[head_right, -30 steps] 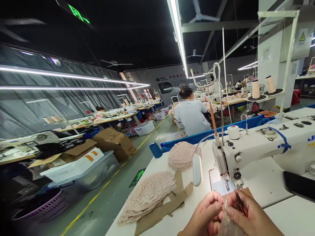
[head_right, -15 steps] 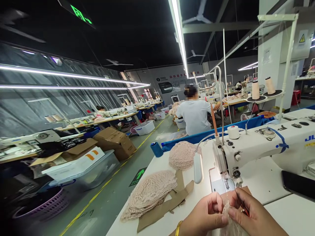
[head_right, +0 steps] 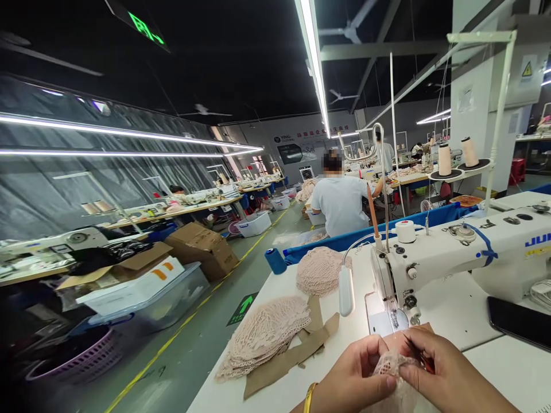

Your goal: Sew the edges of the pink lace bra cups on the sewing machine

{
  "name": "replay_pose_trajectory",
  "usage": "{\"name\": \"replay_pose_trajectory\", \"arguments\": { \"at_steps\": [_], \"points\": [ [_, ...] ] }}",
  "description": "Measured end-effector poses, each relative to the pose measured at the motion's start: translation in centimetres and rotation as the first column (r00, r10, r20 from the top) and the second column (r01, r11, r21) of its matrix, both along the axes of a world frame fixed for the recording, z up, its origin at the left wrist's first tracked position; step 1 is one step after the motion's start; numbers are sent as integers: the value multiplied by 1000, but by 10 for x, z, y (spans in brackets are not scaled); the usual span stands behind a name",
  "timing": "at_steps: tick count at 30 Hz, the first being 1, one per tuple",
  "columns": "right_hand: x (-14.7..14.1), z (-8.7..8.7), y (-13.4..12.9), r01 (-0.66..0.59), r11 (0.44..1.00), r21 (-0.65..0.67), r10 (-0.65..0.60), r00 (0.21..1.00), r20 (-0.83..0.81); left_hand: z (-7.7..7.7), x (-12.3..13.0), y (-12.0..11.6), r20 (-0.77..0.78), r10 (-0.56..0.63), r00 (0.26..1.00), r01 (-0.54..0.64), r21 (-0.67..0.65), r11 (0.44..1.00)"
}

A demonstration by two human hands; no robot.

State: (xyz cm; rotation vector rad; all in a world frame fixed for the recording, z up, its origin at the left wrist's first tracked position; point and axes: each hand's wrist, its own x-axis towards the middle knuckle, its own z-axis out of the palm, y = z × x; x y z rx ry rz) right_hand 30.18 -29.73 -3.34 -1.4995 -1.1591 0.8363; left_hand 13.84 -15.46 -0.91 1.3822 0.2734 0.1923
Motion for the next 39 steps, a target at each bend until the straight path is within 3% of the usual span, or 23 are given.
{"name": "replay_pose_trajectory", "arguments": {
  "at_steps": [5, 8, 13, 15, 18, 21, 24, 30, 36, 39],
  "points": [
    [1, 4, 0, 6, 997, 71, -15, 993, 121, 12, -14, -8, -46, 63, 997, -41, 372, 927],
    [0, 9, -3, -32, 996, 87, 22, 994, 110, 21, -20, -14, 14, 73, 997, -71, 440, 895],
    [-6, 16, -6, -153, 985, 81, 163, 977, -139, 35, -28, -10, 29, 127, 991, -125, 492, 861],
    [-7, 14, -4, -188, 979, 77, 200, 959, -201, 32, -26, -7, -36, 105, 994, -77, 452, 889],
    [-4, 5, -1, -220, 975, 40, 223, 936, -274, 15, -16, -4, -178, 13, 984, 13, 139, 990],
    [4, -3, -3, -106, 994, 26, 109, 953, -284, -3, -5, -5, -181, 15, 983, -22, -41, 999],
    [9, -12, -8, 20, 996, -82, -45, 948, -315, -11, 1, -7, -130, 61, 990, -73, -89, 993],
    [5, -22, -3, -95, 994, 59, 105, 974, -201, -13, -1, -9, -58, 68, 996, -76, -139, 987],
    [-1, -2, -7, -91, 995, 44, 96, 988, -119, 0, -9, -13, -121, 96, 988, -113, -144, 983],
    [-3, 9, -11, -108, 994, 15, 109, 977, -181, 8, -11, -16, -128, 67, 989, -84, -129, 988]
  ]
}}
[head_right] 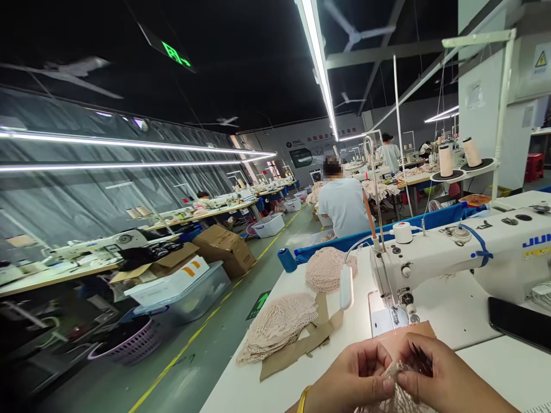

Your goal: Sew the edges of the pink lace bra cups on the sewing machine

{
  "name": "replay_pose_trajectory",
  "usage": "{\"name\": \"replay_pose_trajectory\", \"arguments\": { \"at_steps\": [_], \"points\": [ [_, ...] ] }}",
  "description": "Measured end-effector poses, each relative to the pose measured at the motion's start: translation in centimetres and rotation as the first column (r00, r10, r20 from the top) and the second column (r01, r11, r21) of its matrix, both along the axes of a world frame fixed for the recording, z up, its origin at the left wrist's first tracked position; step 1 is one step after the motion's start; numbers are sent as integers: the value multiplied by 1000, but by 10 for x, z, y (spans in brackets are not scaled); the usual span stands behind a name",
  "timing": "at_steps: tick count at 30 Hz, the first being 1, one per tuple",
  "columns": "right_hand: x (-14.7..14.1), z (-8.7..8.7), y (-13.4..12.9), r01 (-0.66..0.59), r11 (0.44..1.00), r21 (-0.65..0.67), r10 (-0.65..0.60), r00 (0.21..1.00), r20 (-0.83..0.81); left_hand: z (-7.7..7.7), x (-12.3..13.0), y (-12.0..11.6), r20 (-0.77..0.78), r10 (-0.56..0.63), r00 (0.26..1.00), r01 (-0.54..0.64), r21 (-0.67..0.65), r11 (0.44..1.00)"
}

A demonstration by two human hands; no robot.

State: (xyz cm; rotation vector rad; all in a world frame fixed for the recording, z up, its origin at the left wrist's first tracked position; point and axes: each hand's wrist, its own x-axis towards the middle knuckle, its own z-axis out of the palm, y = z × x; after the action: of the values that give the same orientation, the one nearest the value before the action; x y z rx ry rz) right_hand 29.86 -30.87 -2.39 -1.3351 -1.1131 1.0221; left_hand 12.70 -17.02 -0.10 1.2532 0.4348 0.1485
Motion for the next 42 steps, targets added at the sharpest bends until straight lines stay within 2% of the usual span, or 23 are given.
{"name": "replay_pose_trajectory", "arguments": {
  "at_steps": [4, 7, 10, 12, 17, 20, 23, 26, 30, 32, 35, 37, 39, 42],
  "points": [
    [0, 8, -1, 54, 998, -26, -55, 997, -50, 2, 0, -5, 48, 12, 999, -8, -93, 996],
    [0, 8, -1, 189, 981, 40, -192, 975, 110, -7, 2, -6, 81, 48, 996, -33, -171, 985],
    [-2, 0, -3, 298, 943, 149, -328, 907, 265, -17, 4, -5, 96, 103, 990, -83, -195, 977],
    [-6, -8, -5, 292, 937, 191, -340, 888, 311, -21, 4, -4, 105, 122, 987, -100, -195, 976],
    [-13, -23, -1, 188, 966, 178, -249, 863, 439, -21, 5, -4, 150, 124, 981, -106, -126, 986],
    [-13, -25, 4, 186, 967, 175, -241, 894, 379, -20, 6, -4, 144, 123, 982, -111, -89, 990],
    [-12, -22, 7, 254, 962, 99, -265, 957, 122, -19, 6, -4, 96, 122, 988, -113, -93, 989],
    [-13, -19, 5, 273, 962, -3, -272, 960, -63, -16, 8, -6, 45, 151, 987, -146, -106, 984],
    [-14, -16, 0, 249, 958, -142, -277, 932, -232, -11, 8, -10, 36, 172, 984, -167, -116, 979],
    [-16, -16, 0, 282, 957, -71, -290, 943, -164, -10, 8, -10, 48, 172, 984, -165, -121, 979],
    [-22, -15, 1, 320, 943, 97, -327, 942, 78, -11, 8, -10, 91, 181, 979, -169, -129, 977],
    [-27, -16, 3, 320, 936, 144, -343, 921, 183, -14, 7, -10, 126, 175, 977, -159, -128, 979],
    [-30, -16, 5, 319, 934, 163, -348, 913, 214, -16, 6, -9, 144, 161, 976, -145, -118, 982],
    [-28, -15, 7, 322, 934, 155, -341, 933, 119, -19, 3, -8, 140, 140, 980, -128, -87, 988]
  ]
}}
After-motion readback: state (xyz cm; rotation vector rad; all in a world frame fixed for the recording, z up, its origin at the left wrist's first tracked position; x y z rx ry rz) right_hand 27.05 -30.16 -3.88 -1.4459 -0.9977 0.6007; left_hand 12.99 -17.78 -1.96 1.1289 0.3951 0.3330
